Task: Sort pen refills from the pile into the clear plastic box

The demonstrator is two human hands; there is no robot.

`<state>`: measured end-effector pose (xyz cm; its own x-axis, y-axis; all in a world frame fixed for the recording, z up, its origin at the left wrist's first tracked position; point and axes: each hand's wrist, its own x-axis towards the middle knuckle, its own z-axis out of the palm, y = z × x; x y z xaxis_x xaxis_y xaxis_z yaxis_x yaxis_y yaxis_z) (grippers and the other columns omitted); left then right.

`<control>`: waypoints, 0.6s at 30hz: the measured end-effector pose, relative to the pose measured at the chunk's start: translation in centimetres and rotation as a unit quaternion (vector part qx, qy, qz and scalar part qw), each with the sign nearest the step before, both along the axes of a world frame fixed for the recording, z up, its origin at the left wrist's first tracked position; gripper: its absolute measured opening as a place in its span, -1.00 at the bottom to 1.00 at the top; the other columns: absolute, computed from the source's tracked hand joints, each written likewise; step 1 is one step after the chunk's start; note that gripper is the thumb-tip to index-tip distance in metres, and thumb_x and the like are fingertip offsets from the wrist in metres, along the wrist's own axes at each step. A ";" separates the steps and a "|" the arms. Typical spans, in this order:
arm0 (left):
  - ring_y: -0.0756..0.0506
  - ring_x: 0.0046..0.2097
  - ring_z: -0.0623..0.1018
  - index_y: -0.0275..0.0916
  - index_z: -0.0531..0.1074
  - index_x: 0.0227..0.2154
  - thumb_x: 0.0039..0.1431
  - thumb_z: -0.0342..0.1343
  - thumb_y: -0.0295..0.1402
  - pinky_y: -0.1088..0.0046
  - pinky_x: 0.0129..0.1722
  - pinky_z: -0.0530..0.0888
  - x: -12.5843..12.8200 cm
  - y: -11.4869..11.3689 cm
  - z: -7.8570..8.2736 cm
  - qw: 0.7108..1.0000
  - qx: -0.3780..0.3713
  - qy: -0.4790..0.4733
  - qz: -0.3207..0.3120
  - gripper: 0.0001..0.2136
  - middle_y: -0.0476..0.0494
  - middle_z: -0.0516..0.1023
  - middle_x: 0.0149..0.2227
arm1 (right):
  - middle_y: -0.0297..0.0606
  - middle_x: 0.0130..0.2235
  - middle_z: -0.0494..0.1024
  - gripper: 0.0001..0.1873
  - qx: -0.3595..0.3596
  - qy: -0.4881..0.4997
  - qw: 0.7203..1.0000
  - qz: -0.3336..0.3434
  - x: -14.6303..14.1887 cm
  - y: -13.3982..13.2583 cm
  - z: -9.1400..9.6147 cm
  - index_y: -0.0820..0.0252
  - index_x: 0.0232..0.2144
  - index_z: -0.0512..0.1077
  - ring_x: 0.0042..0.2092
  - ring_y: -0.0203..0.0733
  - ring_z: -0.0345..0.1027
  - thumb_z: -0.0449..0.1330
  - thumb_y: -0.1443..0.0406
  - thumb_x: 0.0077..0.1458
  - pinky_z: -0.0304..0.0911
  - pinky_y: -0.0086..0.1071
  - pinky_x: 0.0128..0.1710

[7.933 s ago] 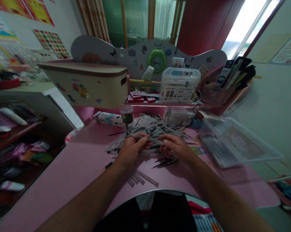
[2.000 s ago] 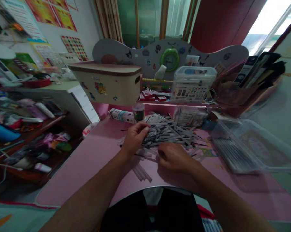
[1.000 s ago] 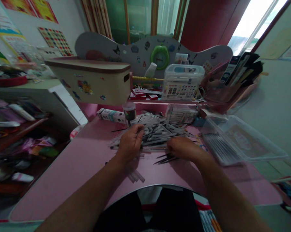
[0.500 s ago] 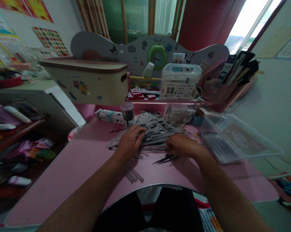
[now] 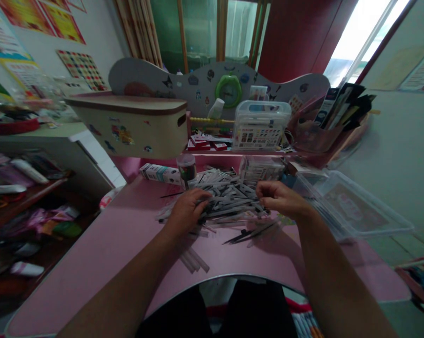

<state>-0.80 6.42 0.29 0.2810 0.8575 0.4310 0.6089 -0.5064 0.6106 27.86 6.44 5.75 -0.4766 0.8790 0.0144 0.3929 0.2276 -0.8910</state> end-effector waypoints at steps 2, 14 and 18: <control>-0.15 -0.13 0.56 -0.23 0.55 -0.26 0.16 0.10 -0.50 0.30 -0.08 0.46 0.0 0.0 0.1 1.000 -0.004 -0.003 0.002 -0.85 -0.16 0.60 -0.22 | -0.47 -0.56 0.17 -0.89 0.002 -0.012 1.000 -0.006 0.3 0.0 0.2 0.18 -0.53 0.20 -0.50 -0.39 0.00 0.09 0.29 -0.16 -0.07 -0.49 -0.52; -0.15 -0.15 0.57 -0.20 0.56 -0.28 0.15 0.11 -0.48 0.29 -0.10 0.48 0.0 -0.1 0.1 1.000 0.018 0.023 0.009 -0.85 -0.16 0.61 -0.23 | -0.48 -0.56 0.16 -0.90 0.010 -0.036 0.999 -0.001 -0.2 0.1 0.1 0.18 -0.55 0.20 -0.50 -0.40 0.01 0.09 0.30 -0.16 -0.07 -0.50 -0.53; -0.15 -0.16 0.57 -0.19 0.56 -0.28 0.16 0.12 -0.46 0.28 -0.11 0.48 -0.2 0.1 -0.4 0.998 0.042 0.047 0.007 -0.86 -0.16 0.61 -0.23 | -0.46 -0.55 0.20 -0.90 0.026 -0.041 0.999 -0.009 -0.5 -0.1 0.1 0.20 -0.52 0.26 -0.50 -0.39 0.05 0.13 0.30 -0.11 -0.04 -0.50 -0.52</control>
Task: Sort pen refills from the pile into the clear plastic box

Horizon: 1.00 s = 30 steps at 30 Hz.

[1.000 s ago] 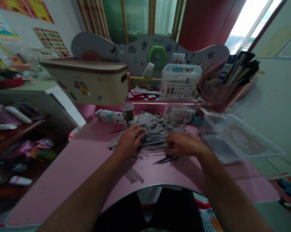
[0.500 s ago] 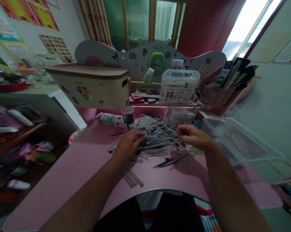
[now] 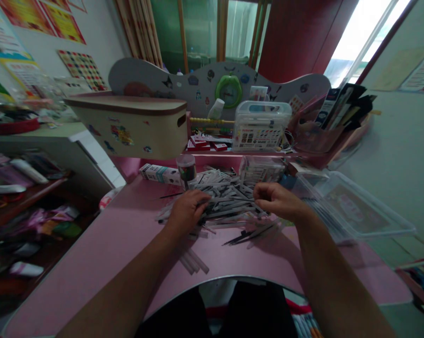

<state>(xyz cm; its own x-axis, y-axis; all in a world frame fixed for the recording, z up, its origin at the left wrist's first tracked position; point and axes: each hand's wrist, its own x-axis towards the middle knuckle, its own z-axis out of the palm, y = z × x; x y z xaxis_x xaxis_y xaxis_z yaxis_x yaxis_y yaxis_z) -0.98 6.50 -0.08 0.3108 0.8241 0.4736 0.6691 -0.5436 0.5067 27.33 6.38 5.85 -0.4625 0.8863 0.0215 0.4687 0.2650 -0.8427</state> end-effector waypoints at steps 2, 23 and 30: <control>-0.15 -0.17 0.56 -0.18 0.57 -0.28 0.15 0.13 -0.48 0.28 -0.11 0.48 -0.1 0.1 -0.1 1.000 0.006 0.010 -0.002 -0.86 -0.16 0.62 -0.24 | -0.45 -0.55 0.23 -0.90 0.018 0.000 1.000 -0.015 0.0 -0.1 0.2 0.21 -0.51 0.30 -0.50 -0.38 0.08 0.15 0.29 -0.08 -0.02 -0.49 -0.52; -0.08 -0.32 0.55 -0.22 0.59 -0.33 0.08 0.19 -0.34 0.37 -0.33 0.52 2.0 -2.0 1.0 0.916 -0.280 -0.270 -0.097 -0.87 -0.09 0.56 -0.30 | -0.34 -0.31 0.37 -0.50 -0.109 0.366 0.923 -0.042 -5.9 -0.9 -3.7 0.11 -0.07 0.33 -0.49 -0.38 0.20 0.21 -0.05 0.05 0.12 -0.51 -0.60; -0.12 -0.24 0.57 -0.20 0.63 -0.32 0.13 0.18 -0.34 0.33 -0.19 0.49 2.3 -2.1 1.1 0.932 -0.247 -0.222 -0.144 -0.86 -0.12 0.59 -0.33 | -0.34 -0.33 0.36 -0.79 -0.020 0.230 0.973 0.008 -7.2 -1.9 -4.1 0.17 -0.31 0.43 -0.41 -0.37 0.21 0.25 0.17 0.08 0.17 -0.51 -0.47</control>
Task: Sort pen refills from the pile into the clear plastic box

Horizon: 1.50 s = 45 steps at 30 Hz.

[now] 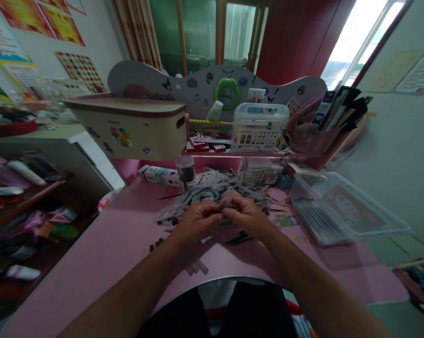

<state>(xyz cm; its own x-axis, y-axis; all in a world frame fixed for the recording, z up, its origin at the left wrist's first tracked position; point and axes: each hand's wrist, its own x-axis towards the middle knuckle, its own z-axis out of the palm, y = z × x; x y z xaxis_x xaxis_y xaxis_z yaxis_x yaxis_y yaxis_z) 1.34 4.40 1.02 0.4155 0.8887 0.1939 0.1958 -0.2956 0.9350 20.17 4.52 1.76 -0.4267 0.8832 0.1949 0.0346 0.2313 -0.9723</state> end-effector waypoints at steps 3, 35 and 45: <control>-0.12 -0.23 0.57 -0.22 0.61 -0.33 0.11 0.19 -0.30 0.34 -0.18 0.49 -0.5 0.5 0.7 0.997 0.028 0.001 0.066 -0.85 -0.12 0.61 -0.29 | -0.38 -0.39 0.39 -0.75 -0.042 0.041 0.998 -0.019 0.0 0.2 0.0 0.17 -0.31 0.39 -0.49 -0.40 0.19 0.22 0.12 0.10 0.15 -0.52 -0.55; -0.11 -0.38 0.49 -0.20 0.44 -0.43 -0.09 0.09 -0.31 0.46 -0.40 0.28 -14.6 -2.3 0.1 0.893 -0.120 0.434 0.019 -0.86 -0.02 0.53 -0.46 | -0.48 -0.55 0.51 -0.62 -0.170 0.056 0.984 -0.007 -0.3 1.0 -1.6 0.13 -0.15 0.25 -0.70 -0.43 0.13 0.19 0.11 0.02 0.01 -0.60 -0.77; -0.14 -0.39 0.54 -0.20 0.52 -0.42 -0.02 0.11 -0.29 0.40 -0.37 0.34 -14.5 -2.0 1.2 0.895 -0.075 0.434 0.074 -0.85 -0.06 0.57 -0.46 | -0.43 -0.51 0.52 -0.69 -0.163 0.043 0.986 0.002 -0.1 1.1 -1.9 0.16 -0.15 0.31 -0.67 -0.43 0.15 0.15 0.15 0.09 0.01 -0.59 -0.72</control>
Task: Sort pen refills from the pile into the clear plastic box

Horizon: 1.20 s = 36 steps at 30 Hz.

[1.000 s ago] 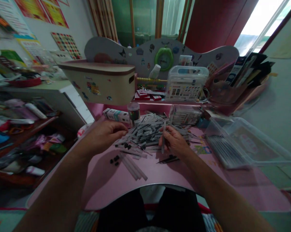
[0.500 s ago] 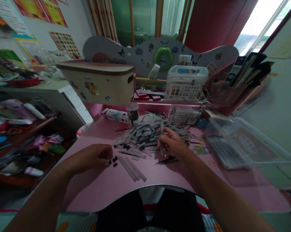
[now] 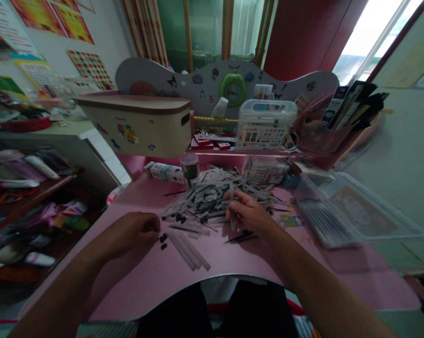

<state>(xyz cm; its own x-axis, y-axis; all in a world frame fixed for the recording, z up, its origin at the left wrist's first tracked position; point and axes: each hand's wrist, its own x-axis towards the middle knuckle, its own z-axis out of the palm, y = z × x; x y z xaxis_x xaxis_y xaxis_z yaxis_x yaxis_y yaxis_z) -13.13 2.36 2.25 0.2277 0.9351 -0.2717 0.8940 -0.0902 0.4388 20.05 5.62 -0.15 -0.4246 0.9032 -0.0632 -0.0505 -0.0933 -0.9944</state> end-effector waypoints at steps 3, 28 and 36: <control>-0.13 -0.32 0.57 -0.20 0.53 -0.38 -0.02 0.19 -0.22 0.40 -0.29 0.41 1.5 0.1 1.5 0.986 0.020 -0.162 0.032 -0.81 -0.07 0.60 -0.39 | -0.42 -0.52 0.50 -0.66 0.001 -0.002 1.000 0.010 0.0 0.0 -0.1 0.17 -0.12 0.33 -0.65 -0.43 0.12 0.16 0.13 0.09 0.01 -0.57 -0.69; 0.04 -0.45 0.56 -0.27 0.48 -0.32 -0.11 0.38 -0.23 0.56 -0.39 0.48 13.3 1.3 -0.1 0.775 0.034 -0.605 0.176 -0.68 -0.02 0.60 -0.43 | -0.41 -0.41 0.22 -0.77 0.172 -0.089 0.980 0.040 0.2 -0.4 0.0 0.17 -0.29 0.28 -0.39 -0.33 0.07 0.12 0.13 0.20 0.02 -0.46 -0.39; 0.00 -0.43 0.54 -0.27 0.53 -0.37 -0.09 0.35 -0.20 0.49 -0.37 0.50 12.9 1.3 -0.1 0.819 0.068 -0.547 0.160 -0.73 -0.02 0.56 -0.43 | -0.41 -0.44 0.28 -0.87 0.225 -0.163 0.959 0.050 0.5 -0.4 0.8 0.16 -0.30 0.31 -0.39 -0.30 0.16 0.07 0.22 0.21 0.06 -0.43 -0.35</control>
